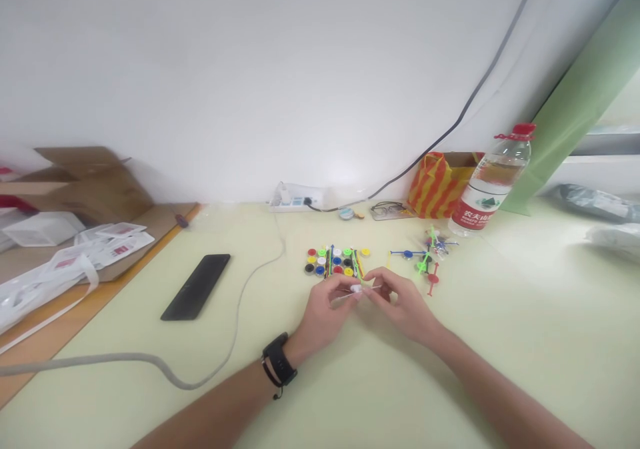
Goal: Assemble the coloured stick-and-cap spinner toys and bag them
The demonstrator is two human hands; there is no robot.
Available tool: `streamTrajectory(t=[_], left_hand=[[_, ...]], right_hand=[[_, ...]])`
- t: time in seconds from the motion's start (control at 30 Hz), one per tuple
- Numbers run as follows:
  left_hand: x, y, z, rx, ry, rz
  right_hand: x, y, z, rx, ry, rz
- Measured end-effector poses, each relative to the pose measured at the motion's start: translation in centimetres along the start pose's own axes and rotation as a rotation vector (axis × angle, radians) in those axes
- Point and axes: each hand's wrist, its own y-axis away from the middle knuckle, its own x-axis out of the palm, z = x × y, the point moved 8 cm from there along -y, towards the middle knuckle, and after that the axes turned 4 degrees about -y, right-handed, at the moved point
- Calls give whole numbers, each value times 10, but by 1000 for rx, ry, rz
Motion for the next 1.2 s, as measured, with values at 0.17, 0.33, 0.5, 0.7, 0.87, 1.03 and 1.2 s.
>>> streamTrajectory(t=[0.17,0.33,0.5,0.7,0.87,1.03,1.2], left_hand=[[-4,0,-6,64,-129,-5],[-4,1,-13,111,-217,5],[-2,1,-12,98,-209,46],[2,3,-14,83,-119,66],[8,3,-12,42,53,117],[-1,-2,4,-58,149,21],[-5,-7,10,-123,203,-10]], right_hand=[[-2,-1,4,-5,-76,25],[-5,-1,6,21,-130,24],[-4,1,8,48,-162,34],[-5,0,9,60,-242,39],[-7,-2,1,58,-288,-9],[-25,-1,4,-72,-82,-163],[-16,2,13,-106,-23,-16]])
